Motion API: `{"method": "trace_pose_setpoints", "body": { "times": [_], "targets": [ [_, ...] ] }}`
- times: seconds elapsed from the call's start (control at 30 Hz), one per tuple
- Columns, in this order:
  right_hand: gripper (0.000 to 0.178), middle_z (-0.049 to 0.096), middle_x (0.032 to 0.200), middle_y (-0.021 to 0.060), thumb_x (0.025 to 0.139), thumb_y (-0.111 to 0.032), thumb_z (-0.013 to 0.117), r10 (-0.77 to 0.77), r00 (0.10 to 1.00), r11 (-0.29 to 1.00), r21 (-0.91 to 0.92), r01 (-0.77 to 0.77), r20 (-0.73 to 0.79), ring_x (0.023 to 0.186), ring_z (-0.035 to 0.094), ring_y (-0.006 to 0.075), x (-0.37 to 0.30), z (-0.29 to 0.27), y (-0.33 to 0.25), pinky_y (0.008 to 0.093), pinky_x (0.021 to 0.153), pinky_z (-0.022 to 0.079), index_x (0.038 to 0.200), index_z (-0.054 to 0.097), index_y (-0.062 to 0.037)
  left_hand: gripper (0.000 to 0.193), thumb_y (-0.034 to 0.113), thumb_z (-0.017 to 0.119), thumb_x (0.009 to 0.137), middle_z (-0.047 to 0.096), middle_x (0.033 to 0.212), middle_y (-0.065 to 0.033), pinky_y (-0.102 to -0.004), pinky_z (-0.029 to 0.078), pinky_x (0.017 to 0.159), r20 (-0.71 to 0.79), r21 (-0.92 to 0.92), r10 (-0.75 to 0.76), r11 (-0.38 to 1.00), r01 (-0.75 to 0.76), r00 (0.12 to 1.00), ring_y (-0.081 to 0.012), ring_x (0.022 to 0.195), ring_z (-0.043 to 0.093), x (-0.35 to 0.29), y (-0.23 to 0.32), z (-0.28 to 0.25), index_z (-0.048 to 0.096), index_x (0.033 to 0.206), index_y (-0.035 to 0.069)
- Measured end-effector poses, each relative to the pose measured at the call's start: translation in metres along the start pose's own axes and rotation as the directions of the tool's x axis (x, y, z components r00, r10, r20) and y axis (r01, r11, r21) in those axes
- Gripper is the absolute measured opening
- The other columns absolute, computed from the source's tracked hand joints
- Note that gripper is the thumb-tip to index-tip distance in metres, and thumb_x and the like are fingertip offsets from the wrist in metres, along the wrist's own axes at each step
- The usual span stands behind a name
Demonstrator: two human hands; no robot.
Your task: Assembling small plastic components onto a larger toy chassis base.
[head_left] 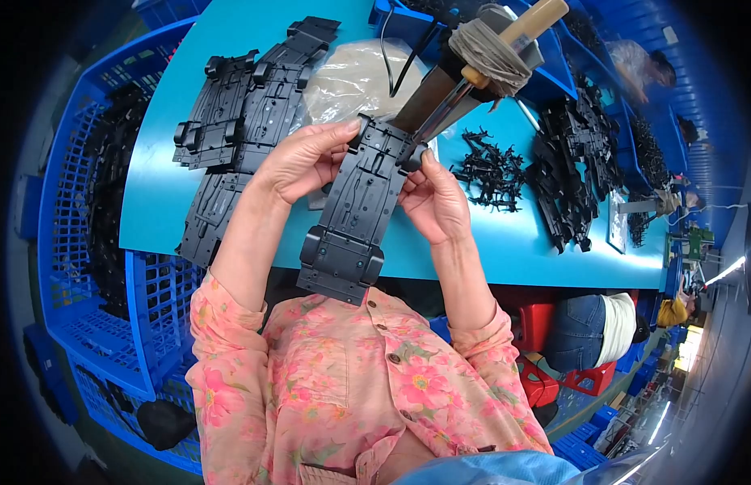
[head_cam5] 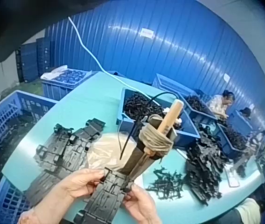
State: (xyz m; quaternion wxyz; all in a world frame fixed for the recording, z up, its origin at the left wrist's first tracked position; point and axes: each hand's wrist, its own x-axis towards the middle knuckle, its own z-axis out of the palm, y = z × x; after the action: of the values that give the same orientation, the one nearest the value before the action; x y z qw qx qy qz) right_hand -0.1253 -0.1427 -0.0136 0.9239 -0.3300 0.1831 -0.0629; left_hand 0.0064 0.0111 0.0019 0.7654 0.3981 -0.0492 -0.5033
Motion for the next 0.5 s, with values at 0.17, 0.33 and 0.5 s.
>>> {"method": "trace_pose_setpoints", "body": {
  "times": [0.17,0.33,0.5],
  "targets": [
    [0.028,0.062,0.094,0.0068,0.08,-0.027,0.06,0.007,0.999,1.0,-0.001,-0.007,0.033,0.086,0.056,0.0185,-0.0014,-0.0025,-0.001,0.0364,0.078,0.044,0.098,0.057,-0.0057,0.022,0.026,0.067,0.076,0.046,0.066,0.008,-0.017,0.042,0.055,-0.006,-0.004,0.013,1.0,-0.013,1.0,-0.0013,0.058,0.041,0.0007,-0.0022,-0.0004,0.059,0.084,0.007],
    [0.029,0.061,0.094,0.0076,0.08,-0.026,0.06,0.013,0.999,1.0,-0.006,-0.013,-0.033,0.087,0.057,0.0195,-0.0025,0.0026,-0.0016,0.0375,0.079,0.044,0.099,0.057,-0.0047,0.021,0.026,0.068,0.075,0.046,0.065,0.0083,-0.0169,0.042,0.055,-0.021,-0.003,0.014,1.0,-0.014,1.0,-0.0011,0.058,0.042,0.0005,-0.0023,-0.0014,0.059,0.083,0.008],
    [0.028,0.061,0.094,0.0078,0.08,-0.026,0.06,-0.002,1.0,1.0,-0.022,0.002,-0.014,0.085,0.057,0.0191,-0.0022,0.0026,-0.0019,0.0373,0.079,0.045,0.099,0.057,-0.0046,0.021,0.025,0.068,0.075,0.047,0.065,0.008,-0.0173,0.042,0.055,-0.008,-0.011,0.007,1.0,-0.007,1.0,-0.0011,0.058,0.043,0.0023,-0.003,-0.0045,0.059,0.084,0.008]
  ]
}}
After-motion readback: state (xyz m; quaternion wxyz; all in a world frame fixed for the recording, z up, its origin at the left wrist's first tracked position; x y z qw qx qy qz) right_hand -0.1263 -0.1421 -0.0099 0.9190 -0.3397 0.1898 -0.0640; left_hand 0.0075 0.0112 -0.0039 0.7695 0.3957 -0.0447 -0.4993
